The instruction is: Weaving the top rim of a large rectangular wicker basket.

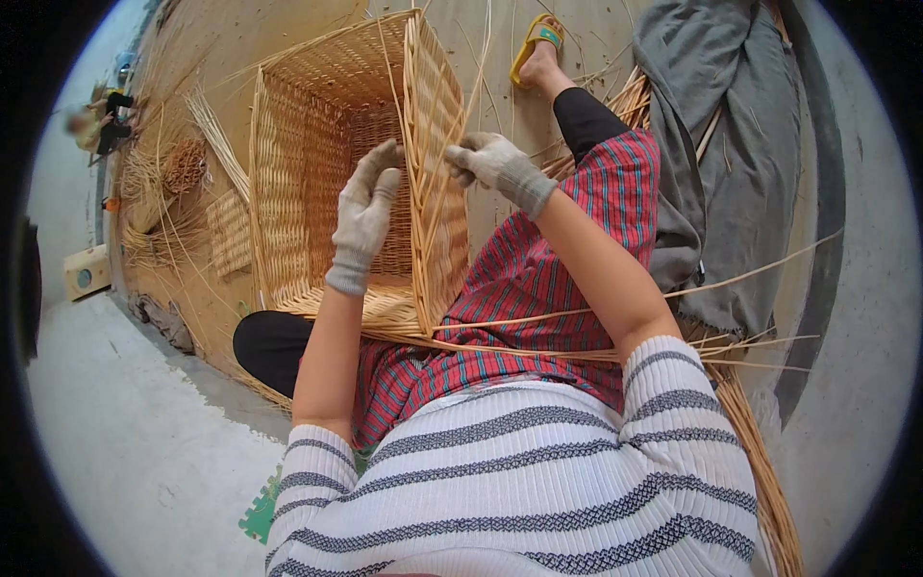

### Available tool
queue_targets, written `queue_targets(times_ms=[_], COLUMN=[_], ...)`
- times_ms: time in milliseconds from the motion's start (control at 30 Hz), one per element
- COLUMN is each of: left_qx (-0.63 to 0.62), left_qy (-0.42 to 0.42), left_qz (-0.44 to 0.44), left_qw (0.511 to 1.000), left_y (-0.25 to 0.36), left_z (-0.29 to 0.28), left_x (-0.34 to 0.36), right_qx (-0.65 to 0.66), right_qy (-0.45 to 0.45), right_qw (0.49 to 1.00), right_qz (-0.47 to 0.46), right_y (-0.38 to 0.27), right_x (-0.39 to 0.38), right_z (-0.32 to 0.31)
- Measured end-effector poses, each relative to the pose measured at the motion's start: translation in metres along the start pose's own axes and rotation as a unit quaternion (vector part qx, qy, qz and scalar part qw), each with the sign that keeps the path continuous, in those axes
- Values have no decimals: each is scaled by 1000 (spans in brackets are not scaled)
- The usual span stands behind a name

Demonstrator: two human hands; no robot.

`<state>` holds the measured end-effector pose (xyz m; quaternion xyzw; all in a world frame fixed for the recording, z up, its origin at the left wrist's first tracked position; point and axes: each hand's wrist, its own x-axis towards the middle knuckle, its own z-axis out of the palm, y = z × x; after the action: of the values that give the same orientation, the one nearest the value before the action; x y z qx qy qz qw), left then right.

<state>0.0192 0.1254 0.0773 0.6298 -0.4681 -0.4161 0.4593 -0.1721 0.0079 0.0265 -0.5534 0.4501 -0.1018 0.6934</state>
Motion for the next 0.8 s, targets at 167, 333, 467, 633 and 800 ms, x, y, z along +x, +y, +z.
queue_targets(times_ms=[167,333,467,633,800], left_qx=[29,-116,-201,-130,-155], left_qy=[-72,-98,-106,-127,-169], left_qz=[54,6,-7,16,-7], left_qw=[995,988,974,983,973], left_y=[-19,-31,-44,-39,-37], left_z=[17,27,6,2,-3], left_x=[27,35,27,33,34], right_qx=[-150,-196,-25,-358,-369], right_qy=[117,158,134,147,156], right_qw=[969,931,975,914,900], right_qz=[-155,-265,-178,-126,-174], right_y=[-38,-37,-28,2,15], right_x=[-9,14,-45,-83,-73], right_z=[22,31,56,124,121])
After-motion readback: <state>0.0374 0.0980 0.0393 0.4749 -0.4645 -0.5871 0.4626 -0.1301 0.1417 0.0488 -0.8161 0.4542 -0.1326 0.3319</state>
